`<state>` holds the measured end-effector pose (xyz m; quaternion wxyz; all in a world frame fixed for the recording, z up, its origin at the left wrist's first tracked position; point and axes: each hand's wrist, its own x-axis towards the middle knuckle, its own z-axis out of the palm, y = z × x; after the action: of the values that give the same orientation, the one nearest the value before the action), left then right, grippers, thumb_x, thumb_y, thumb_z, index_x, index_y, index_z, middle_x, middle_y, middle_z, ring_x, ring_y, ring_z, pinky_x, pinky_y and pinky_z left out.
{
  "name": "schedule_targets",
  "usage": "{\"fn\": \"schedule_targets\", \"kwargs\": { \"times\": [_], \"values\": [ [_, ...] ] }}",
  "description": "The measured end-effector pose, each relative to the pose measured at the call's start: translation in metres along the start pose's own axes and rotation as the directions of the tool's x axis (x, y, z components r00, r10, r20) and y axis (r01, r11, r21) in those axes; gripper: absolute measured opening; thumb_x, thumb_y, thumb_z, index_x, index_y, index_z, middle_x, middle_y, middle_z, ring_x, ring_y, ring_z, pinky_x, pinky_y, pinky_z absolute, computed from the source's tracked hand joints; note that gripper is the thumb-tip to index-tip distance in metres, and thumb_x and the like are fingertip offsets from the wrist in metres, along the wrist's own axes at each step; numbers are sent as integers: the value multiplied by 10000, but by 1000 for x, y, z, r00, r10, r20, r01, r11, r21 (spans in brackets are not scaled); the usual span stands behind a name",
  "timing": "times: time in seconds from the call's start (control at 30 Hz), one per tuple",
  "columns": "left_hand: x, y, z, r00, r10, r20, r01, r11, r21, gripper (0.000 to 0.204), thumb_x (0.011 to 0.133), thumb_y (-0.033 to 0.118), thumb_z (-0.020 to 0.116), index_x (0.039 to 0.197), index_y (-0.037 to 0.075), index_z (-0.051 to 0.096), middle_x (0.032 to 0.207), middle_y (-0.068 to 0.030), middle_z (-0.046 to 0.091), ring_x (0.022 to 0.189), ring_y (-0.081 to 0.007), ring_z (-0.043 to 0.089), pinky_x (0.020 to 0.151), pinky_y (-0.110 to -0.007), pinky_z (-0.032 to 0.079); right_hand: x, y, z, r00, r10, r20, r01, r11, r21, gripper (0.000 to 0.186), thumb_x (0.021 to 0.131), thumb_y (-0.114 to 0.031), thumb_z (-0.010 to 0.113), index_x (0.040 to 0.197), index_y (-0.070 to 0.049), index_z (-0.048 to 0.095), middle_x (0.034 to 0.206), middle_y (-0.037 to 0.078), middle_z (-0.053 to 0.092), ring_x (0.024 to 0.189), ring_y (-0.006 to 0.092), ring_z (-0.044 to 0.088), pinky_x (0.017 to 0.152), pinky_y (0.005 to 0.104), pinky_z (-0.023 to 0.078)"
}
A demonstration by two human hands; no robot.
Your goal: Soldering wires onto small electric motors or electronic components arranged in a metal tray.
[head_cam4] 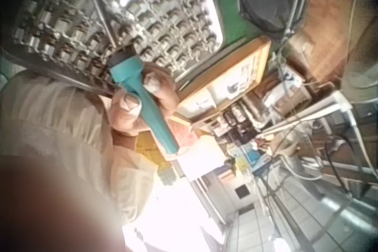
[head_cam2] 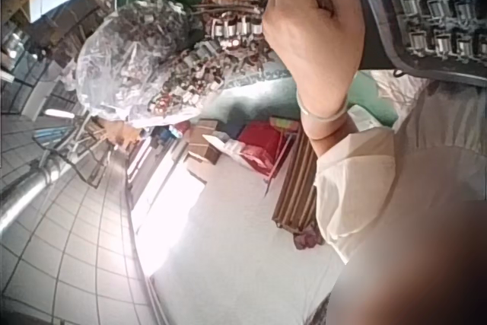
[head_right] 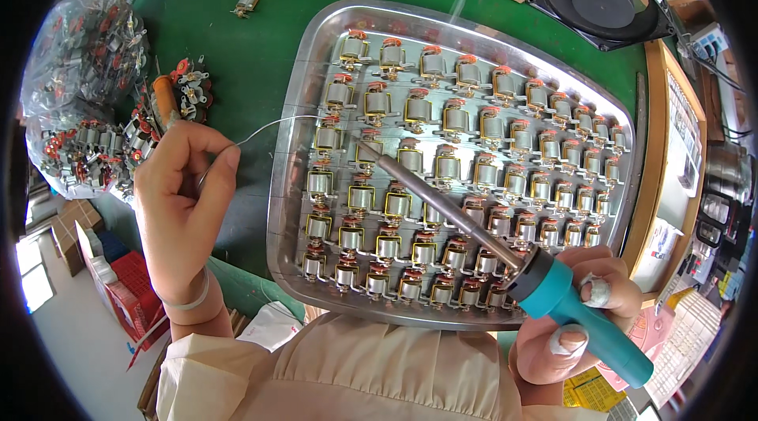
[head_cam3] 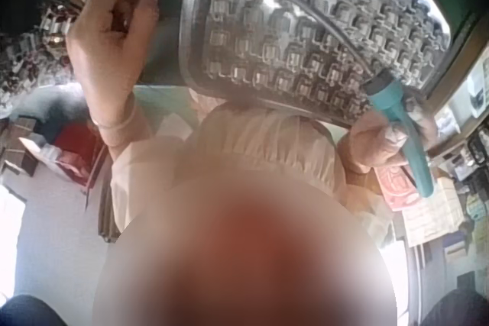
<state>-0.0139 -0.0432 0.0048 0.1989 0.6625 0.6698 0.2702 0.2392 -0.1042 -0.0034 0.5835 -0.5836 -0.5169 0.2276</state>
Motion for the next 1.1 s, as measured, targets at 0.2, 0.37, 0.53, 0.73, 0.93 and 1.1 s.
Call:
{"fn": "schedule_targets", "kwargs": {
  "times": [0.2,0.37,0.53,0.73,0.93,1.1],
  "values": [
    [0,-5,0,999,33,39,-35,999,40,67,671,28,563,674,38,496,444,-38,354,361,-146,349,365,-265,275,-1,-2,12,999,30,36,-28,998,-50,447,689,-460,595,830,-74,419,689,57,423,640,177,439,594,276,362],
    [2,-7,1,996,55,66,-56,998,14,73,684,37,560,683,46,488,459,-52,397,370,-165,398,367,-278,299,-2,-2,15,998,29,60,-27,999,-45,453,688,-451,599,843,-65,420,707,58,420,640,169,432,594,275,361],
    [2,-11,0,994,54,94,-56,998,24,81,692,42,561,691,51,480,480,-60,432,378,-177,431,366,-283,316,-3,-3,19,996,59,68,-57,998,-40,446,688,-433,606,847,-59,421,723,58,417,648,167,426,606,282,361],
    [2,-12,4,995,73,72,-71,997,-18,61,687,21,554,690,37,494,465,-27,398,380,-116,366,370,-248,270,-1,-1,21,998,39,53,-36,998,-51,444,688,-427,608,844,-54,423,725,56,417,662,162,418,630,285,353],
    [2,-13,7,995,92,43,-89,994,-60,42,682,5,549,681,22,511,435,5,346,381,-52,289,374,-212,215,-1,-1,20,997,38,74,-35,998,-46,444,689,-427,606,849,-54,428,720,57,417,660,161,416,635,284,351],
    [2,-13,3,995,87,53,-84,995,-44,44,681,7,551,683,23,510,436,4,341,382,-55,289,373,-211,214,-1,-2,21,997,37,73,-33,998,-53,444,691,-436,601,843,-57,426,716,56,419,662,164,425,640,283,352]
  ]
}}
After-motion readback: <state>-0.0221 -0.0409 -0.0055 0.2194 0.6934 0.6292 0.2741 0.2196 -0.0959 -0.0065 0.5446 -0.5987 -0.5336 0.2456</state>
